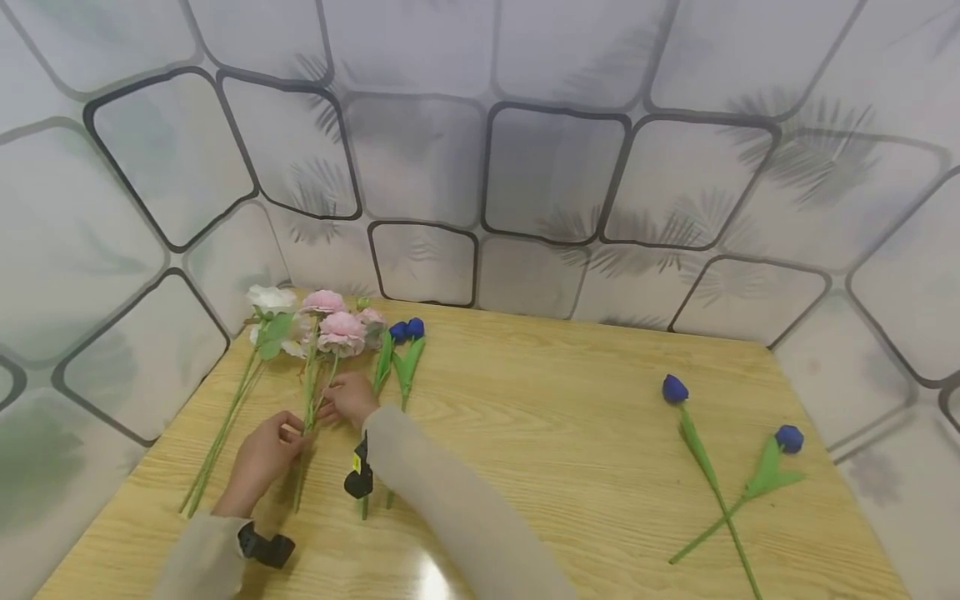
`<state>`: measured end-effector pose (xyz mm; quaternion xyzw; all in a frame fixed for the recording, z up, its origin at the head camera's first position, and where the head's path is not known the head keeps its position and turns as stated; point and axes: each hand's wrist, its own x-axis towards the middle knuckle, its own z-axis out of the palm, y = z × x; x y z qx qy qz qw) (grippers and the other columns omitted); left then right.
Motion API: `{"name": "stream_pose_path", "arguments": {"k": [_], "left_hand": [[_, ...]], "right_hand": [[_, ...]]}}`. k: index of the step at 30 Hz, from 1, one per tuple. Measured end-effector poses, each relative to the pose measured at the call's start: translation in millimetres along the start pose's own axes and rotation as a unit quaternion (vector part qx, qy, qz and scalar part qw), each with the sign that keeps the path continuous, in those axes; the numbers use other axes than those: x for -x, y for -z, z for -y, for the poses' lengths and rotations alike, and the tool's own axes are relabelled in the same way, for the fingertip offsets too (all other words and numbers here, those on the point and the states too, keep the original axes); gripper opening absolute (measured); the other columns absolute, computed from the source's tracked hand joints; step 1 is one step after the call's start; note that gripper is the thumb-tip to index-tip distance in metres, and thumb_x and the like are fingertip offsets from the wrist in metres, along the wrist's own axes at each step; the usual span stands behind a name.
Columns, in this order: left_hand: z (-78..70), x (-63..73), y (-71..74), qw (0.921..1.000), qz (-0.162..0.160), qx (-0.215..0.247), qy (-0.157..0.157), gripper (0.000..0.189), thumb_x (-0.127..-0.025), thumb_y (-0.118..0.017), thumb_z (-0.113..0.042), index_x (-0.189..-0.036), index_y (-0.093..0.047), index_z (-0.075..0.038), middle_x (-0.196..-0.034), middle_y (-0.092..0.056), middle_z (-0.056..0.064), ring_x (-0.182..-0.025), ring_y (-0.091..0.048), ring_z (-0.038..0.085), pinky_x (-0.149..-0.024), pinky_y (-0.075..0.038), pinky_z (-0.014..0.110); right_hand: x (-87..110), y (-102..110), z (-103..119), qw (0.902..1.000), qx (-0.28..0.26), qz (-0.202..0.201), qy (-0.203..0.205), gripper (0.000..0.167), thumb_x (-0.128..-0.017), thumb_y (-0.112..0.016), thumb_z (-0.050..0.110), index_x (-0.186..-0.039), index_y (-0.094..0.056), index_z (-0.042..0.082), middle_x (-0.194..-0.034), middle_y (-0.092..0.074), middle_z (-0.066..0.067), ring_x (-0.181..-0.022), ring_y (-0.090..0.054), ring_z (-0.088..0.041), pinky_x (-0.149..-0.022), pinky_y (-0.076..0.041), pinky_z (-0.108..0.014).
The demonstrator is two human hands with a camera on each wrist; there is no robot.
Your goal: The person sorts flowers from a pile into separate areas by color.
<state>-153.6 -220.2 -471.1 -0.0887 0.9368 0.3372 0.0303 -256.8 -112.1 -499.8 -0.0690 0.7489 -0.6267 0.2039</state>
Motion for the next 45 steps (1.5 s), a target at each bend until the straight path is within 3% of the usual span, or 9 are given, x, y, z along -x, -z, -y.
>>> {"name": "stream_pose_path", "arguments": {"k": [4, 6, 11, 17, 25, 29, 35, 40, 45], "left_hand": [[1.6, 1.3, -0.5, 0.9999, 0.005, -0.011, 0.002, 0.024, -0.087, -0.061, -0.01, -0.105, -0.055, 0.005, -0.09, -0.067, 0.022, -0.071, -0.063, 0.025, -0.059, -0.052, 0.034], [1.9, 1.9, -0.7, 0.9999, 0.008, -0.011, 0.003, 0.025, -0.086, -0.062, -0.01, -0.104, -0.055, 0.006, -0.088, -0.067, 0.021, -0.069, -0.063, 0.022, -0.058, -0.051, 0.032], [2.2, 2.1, -1.1, 0.9999, 0.009, -0.008, -0.005, 0.027, -0.084, -0.064, -0.01, -0.103, -0.056, 0.008, -0.08, -0.068, 0.016, -0.062, -0.06, 0.017, -0.054, -0.048, 0.028], [1.6, 3.7, 0.2, 1.0, 0.005, -0.006, -0.005, 0.031, -0.085, -0.064, -0.011, -0.106, -0.056, 0.01, -0.075, -0.068, 0.013, -0.056, -0.057, 0.013, -0.05, -0.046, 0.026], [-2.3, 4.7, 4.0, 0.9997, -0.008, -0.023, -0.005, 0.041, -0.088, -0.062, -0.019, -0.115, -0.052, 0.01, -0.093, -0.068, 0.023, -0.062, -0.064, 0.019, -0.053, -0.05, 0.03], [-7.0, 5.2, 4.9, 0.9995, -0.015, -0.027, -0.002, 0.048, -0.091, -0.056, -0.025, -0.124, -0.046, 0.009, -0.107, -0.063, 0.029, -0.079, -0.066, 0.033, -0.061, -0.054, 0.038], [-15.7, 10.2, 2.2, 0.9964, -0.075, -0.034, -0.023, 0.043, -0.088, -0.057, -0.018, -0.125, -0.049, 0.001, -0.116, -0.057, 0.03, -0.093, -0.06, 0.041, -0.067, -0.053, 0.045], [-21.8, 14.9, -1.9, 0.9898, -0.128, -0.037, -0.05, 0.039, -0.082, -0.058, -0.017, -0.119, -0.057, -0.003, -0.112, -0.06, 0.023, -0.092, -0.059, 0.036, -0.061, -0.051, 0.041], [-31.2, 17.6, -4.4, 0.9898, -0.131, -0.017, -0.054, 0.038, -0.083, -0.057, -0.022, -0.116, -0.061, -0.005, -0.112, -0.062, 0.02, -0.097, -0.059, 0.036, -0.063, -0.052, 0.042]], "right_hand": [[-29.5, -4.2, -31.6, 0.9998, 0.01, 0.013, 0.009, 0.018, -0.091, -0.058, 0.011, -0.104, -0.066, 0.002, -0.078, -0.072, -0.016, -0.064, -0.07, -0.023, -0.057, -0.057, -0.031], [-28.3, -2.9, -32.0, 0.9999, 0.004, 0.011, -0.003, 0.017, -0.092, -0.057, 0.011, -0.101, -0.067, 0.001, -0.079, -0.071, -0.017, -0.064, -0.07, -0.023, -0.055, -0.056, -0.029], [24.4, -1.1, 20.2, 0.9989, 0.03, -0.015, -0.033, 0.021, -0.094, -0.05, 0.003, -0.102, -0.061, -0.013, -0.094, -0.068, -0.03, -0.08, -0.07, -0.035, -0.062, -0.058, -0.03], [15.9, -0.2, 13.8, 0.9991, 0.023, -0.007, -0.036, 0.023, -0.095, -0.052, 0.01, -0.097, -0.063, -0.011, -0.093, -0.069, -0.027, -0.078, -0.071, -0.032, -0.055, -0.056, -0.024], [11.6, 4.2, 11.0, 0.9993, 0.007, 0.005, -0.036, 0.022, -0.093, -0.054, 0.009, -0.092, -0.064, -0.01, -0.089, -0.069, -0.027, -0.066, -0.07, -0.026, -0.052, -0.054, -0.023], [15.2, 12.1, 11.5, 0.9971, 0.076, 0.008, -0.003, 0.022, -0.092, -0.054, 0.01, -0.091, -0.066, -0.009, -0.085, -0.07, -0.024, -0.07, -0.07, -0.029, -0.056, -0.056, -0.024], [27.9, 30.5, 18.6, 0.9769, 0.209, 0.029, 0.033, 0.024, -0.093, -0.053, 0.019, -0.098, -0.066, -0.001, -0.09, -0.071, -0.013, -0.073, -0.068, -0.021, -0.061, -0.051, -0.021], [44.1, 45.3, 30.0, 0.9691, 0.239, 0.046, 0.043, 0.029, -0.094, -0.053, 0.024, -0.109, -0.062, 0.001, -0.099, -0.069, -0.012, -0.078, -0.068, -0.019, -0.068, -0.054, -0.027], [65.9, 65.4, 45.8, 0.9603, 0.268, 0.046, 0.063, 0.034, -0.095, -0.051, 0.031, -0.118, -0.059, 0.007, -0.108, -0.067, -0.01, -0.087, -0.066, -0.019, -0.075, -0.054, -0.03]]}}
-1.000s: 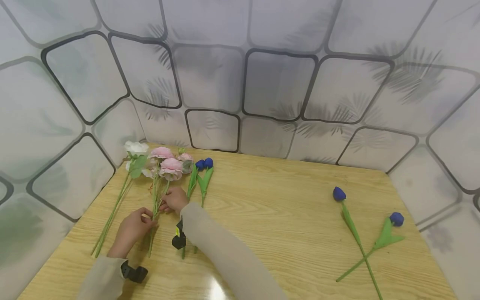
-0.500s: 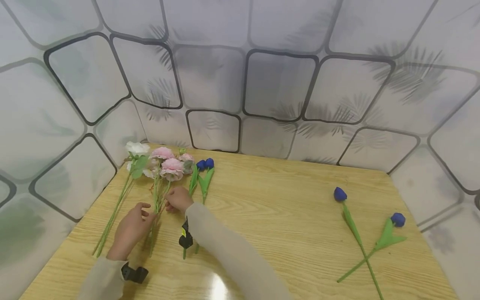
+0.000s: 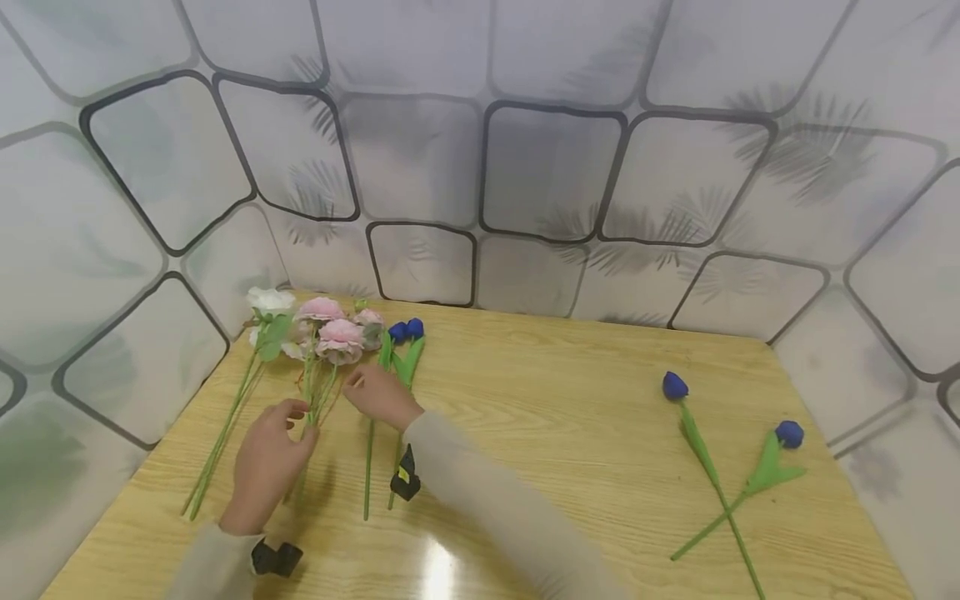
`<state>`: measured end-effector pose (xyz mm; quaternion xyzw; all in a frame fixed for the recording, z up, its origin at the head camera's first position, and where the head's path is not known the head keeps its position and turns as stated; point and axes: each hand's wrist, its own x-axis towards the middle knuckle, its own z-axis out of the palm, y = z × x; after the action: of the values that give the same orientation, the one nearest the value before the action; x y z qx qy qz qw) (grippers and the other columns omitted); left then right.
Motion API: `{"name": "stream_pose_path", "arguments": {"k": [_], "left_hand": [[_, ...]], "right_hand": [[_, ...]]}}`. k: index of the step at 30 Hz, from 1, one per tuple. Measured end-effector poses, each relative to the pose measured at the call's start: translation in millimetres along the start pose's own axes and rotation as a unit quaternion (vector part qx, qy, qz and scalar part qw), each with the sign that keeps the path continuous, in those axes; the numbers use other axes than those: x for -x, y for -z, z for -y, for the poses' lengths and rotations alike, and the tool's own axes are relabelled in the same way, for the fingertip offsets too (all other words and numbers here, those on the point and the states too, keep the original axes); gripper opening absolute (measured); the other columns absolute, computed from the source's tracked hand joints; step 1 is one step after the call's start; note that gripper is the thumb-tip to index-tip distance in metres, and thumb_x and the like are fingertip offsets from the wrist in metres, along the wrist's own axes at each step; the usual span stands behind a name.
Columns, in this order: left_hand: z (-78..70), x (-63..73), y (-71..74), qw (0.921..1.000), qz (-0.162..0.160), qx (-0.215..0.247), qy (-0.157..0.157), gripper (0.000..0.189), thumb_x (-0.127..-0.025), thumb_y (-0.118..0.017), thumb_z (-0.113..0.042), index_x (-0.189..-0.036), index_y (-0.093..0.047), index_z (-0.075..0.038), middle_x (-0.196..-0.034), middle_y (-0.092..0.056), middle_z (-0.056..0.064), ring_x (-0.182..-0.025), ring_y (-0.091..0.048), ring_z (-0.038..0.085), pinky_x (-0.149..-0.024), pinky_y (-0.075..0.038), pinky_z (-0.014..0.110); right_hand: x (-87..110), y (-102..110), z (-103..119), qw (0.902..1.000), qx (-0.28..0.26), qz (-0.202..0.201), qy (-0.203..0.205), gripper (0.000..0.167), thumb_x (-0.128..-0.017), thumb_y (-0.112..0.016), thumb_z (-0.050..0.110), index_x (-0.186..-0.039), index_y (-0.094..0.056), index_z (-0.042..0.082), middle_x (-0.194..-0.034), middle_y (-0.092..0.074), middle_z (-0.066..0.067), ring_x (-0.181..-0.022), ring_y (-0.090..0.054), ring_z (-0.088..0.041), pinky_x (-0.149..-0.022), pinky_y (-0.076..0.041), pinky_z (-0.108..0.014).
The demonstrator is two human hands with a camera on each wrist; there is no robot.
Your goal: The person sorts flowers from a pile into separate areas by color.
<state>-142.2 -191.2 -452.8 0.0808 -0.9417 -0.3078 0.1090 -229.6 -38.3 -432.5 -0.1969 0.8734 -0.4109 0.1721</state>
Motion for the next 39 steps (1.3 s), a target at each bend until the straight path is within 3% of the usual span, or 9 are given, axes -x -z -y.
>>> {"name": "stream_pose_path", "arguments": {"k": [5, 9, 14, 19, 25, 30, 34, 39], "left_hand": [[-14.5, 5.6, -4.4, 0.9986, 0.033, 0.04, -0.006, 0.034, -0.087, -0.056, -0.023, -0.116, -0.06, -0.006, -0.112, -0.065, 0.017, -0.099, -0.061, 0.034, -0.073, -0.053, 0.046], [-32.1, 13.8, -11.4, 0.9925, 0.058, 0.103, -0.03, 0.025, -0.089, -0.057, -0.019, -0.111, -0.062, -0.007, -0.104, -0.068, 0.013, -0.093, -0.064, 0.027, -0.077, -0.054, 0.042], [-61.5, 22.2, -25.8, 0.9729, 0.112, 0.19, -0.07, 0.016, -0.09, -0.058, -0.014, -0.104, -0.064, -0.009, -0.098, -0.068, 0.008, -0.088, -0.063, 0.02, -0.077, -0.054, 0.034], [-96.2, 26.1, -44.0, 0.9503, 0.18, 0.223, -0.123, 0.014, -0.091, -0.057, -0.016, -0.101, -0.064, -0.01, -0.097, -0.067, 0.009, -0.088, -0.062, 0.022, -0.076, -0.052, 0.036], [-142.6, 32.1, -76.0, 0.9231, 0.26, 0.226, -0.17, 0.021, -0.091, -0.051, -0.019, -0.106, -0.063, -0.009, -0.101, -0.067, 0.007, -0.09, -0.062, 0.02, -0.075, -0.052, 0.032], [-178.8, 41.5, -109.5, 0.9094, 0.313, 0.204, -0.183, 0.023, -0.088, -0.053, -0.02, -0.107, -0.062, -0.012, -0.102, -0.068, 0.004, -0.087, -0.063, 0.013, -0.07, -0.051, 0.024], [-209.5, 53.3, -135.1, 0.9009, 0.351, 0.177, -0.183, 0.025, -0.085, -0.059, -0.018, -0.11, -0.061, -0.015, -0.098, -0.067, -0.001, -0.077, -0.061, 0.006, -0.061, -0.049, 0.018], [-250.4, 72.3, -169.1, 0.8962, 0.364, 0.1, -0.232, 0.028, -0.083, -0.063, -0.022, -0.111, -0.061, -0.021, -0.098, -0.067, -0.007, -0.077, -0.059, 0.001, -0.06, -0.045, 0.014]], "right_hand": [[30.6, 31.7, 0.8, 0.9992, 0.016, -0.031, 0.019, 0.031, -0.095, -0.051, 0.03, -0.119, -0.06, 0.013, -0.114, -0.065, -0.007, -0.094, -0.064, -0.019, -0.077, -0.054, -0.03], [60.8, 59.3, -4.9, 0.9977, 0.007, -0.056, 0.036, 0.026, -0.095, -0.053, 0.024, -0.116, -0.062, 0.011, -0.11, -0.066, -0.007, -0.09, -0.063, -0.018, -0.073, -0.054, -0.029], [102.6, 92.9, -23.3, 0.9953, -0.004, -0.082, 0.051, 0.022, -0.094, -0.055, 0.021, -0.11, -0.063, 0.009, -0.101, -0.069, -0.008, -0.082, -0.064, -0.017, -0.069, -0.053, -0.027], [138.5, 124.8, -53.7, 0.9907, 0.016, -0.126, 0.049, 0.023, -0.094, -0.056, 0.02, -0.11, -0.063, 0.005, -0.102, -0.069, -0.012, -0.085, -0.066, -0.024, -0.073, -0.053, -0.03], [177.8, 161.0, -97.3, 0.9831, 0.027, -0.181, 0.006, 0.024, -0.093, -0.058, 0.017, -0.111, -0.062, 0.001, -0.102, -0.069, -0.016, -0.08, -0.066, -0.015, -0.071, -0.053, -0.027], [211.9, 182.2, -129.2, 0.9773, 0.037, -0.203, -0.046, 0.031, -0.093, -0.058, 0.021, -0.115, -0.059, -0.002, -0.105, -0.067, -0.02, -0.079, -0.065, -0.008, -0.068, -0.052, -0.021], [237.2, 195.2, -158.4, 0.9701, 0.052, -0.221, -0.085, 0.035, -0.094, -0.056, 0.022, -0.117, -0.057, -0.005, -0.108, -0.066, -0.024, -0.077, -0.062, 0.002, -0.067, -0.053, -0.021], [271.2, 215.2, -198.2, 0.9609, 0.042, -0.239, -0.133, 0.043, -0.097, -0.051, 0.023, -0.123, -0.049, -0.011, -0.113, -0.061, -0.031, -0.075, -0.055, 0.013, -0.068, -0.054, -0.02]]}}
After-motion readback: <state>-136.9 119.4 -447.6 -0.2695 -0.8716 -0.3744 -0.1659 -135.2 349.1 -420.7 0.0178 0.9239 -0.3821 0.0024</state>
